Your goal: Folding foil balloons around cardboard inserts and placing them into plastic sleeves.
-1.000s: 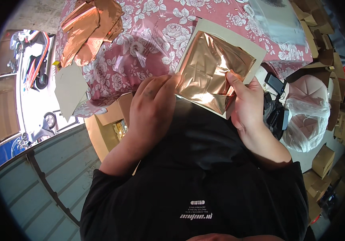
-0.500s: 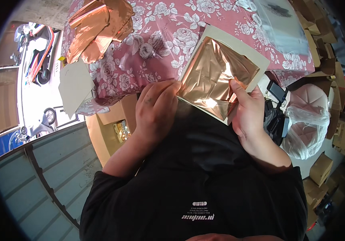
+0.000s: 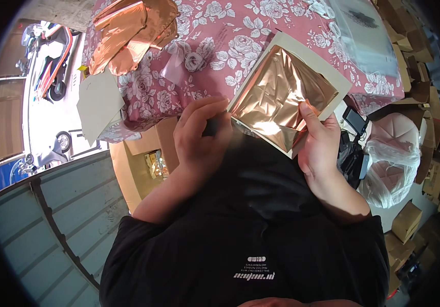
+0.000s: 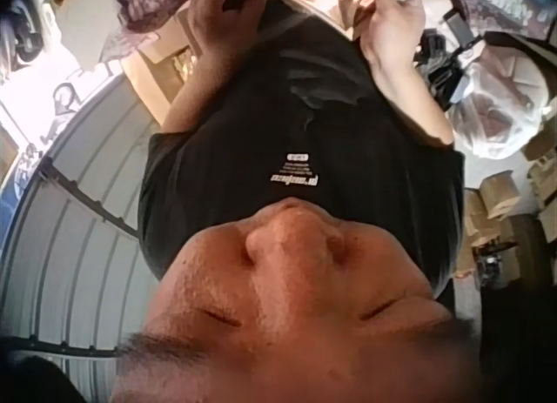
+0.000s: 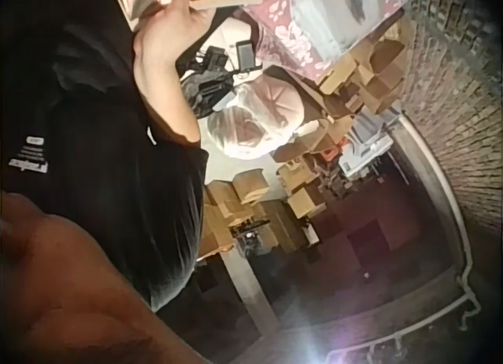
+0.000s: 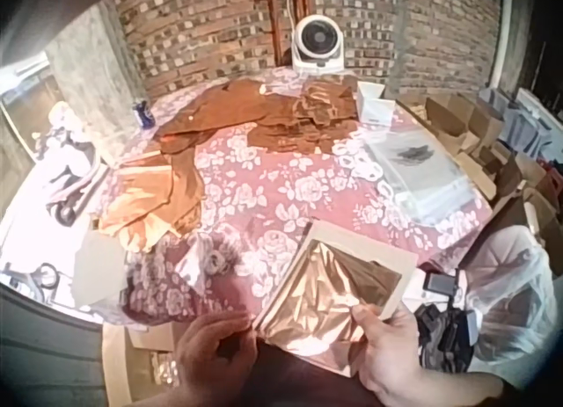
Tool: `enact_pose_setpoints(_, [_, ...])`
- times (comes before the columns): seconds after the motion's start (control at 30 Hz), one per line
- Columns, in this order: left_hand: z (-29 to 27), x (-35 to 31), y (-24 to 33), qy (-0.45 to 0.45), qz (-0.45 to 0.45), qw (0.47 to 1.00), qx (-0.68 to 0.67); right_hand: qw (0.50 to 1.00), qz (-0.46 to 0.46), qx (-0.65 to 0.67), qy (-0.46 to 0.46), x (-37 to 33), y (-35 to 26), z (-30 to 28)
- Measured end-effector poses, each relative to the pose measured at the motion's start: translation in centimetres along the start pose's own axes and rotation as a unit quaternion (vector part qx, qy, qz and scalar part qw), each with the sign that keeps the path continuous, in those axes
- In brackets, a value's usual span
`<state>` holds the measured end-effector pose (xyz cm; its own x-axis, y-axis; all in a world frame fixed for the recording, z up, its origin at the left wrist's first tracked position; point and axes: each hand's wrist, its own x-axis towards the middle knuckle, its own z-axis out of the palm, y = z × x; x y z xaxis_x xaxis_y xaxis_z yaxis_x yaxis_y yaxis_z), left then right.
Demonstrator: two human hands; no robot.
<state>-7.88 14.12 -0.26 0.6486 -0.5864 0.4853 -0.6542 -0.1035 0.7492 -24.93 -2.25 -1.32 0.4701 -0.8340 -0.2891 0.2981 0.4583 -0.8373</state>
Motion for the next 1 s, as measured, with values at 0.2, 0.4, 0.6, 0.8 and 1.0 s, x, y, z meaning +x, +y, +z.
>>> enact_pose_setpoints(0.2, [-1.4,-2.7,0.7,-0.083,-0.375,0.866,-0.321,1.000,0.016,0.000,0.013,0.3,0.3,-0.3])
enact_pose_setpoints(0.4, [-0.7,-1.6,1.7,-0.125,-0.516,0.721,-0.446,0.999,0.020,0.028,0.013,0.1,0.1,0.2])
enact_pose_setpoints(0.6, [0.2,-1.4,0.8,-0.119,-0.505,0.727,-0.449,0.999,0.024,0.025,0.004,0.3,0.4,-0.2])
enact_pose_setpoints(0.8, [0.5,-2.0,0.4,-0.161,-0.498,0.737,-0.428,0.998,0.053,0.028,-0.004,0.2,-0.1,-0.3])
enact_pose_setpoints(1.0, [0.2,-2.2,0.3,-0.193,-0.496,0.726,-0.436,0.998,0.061,0.004,-0.006,0.0,0.2,-0.9])
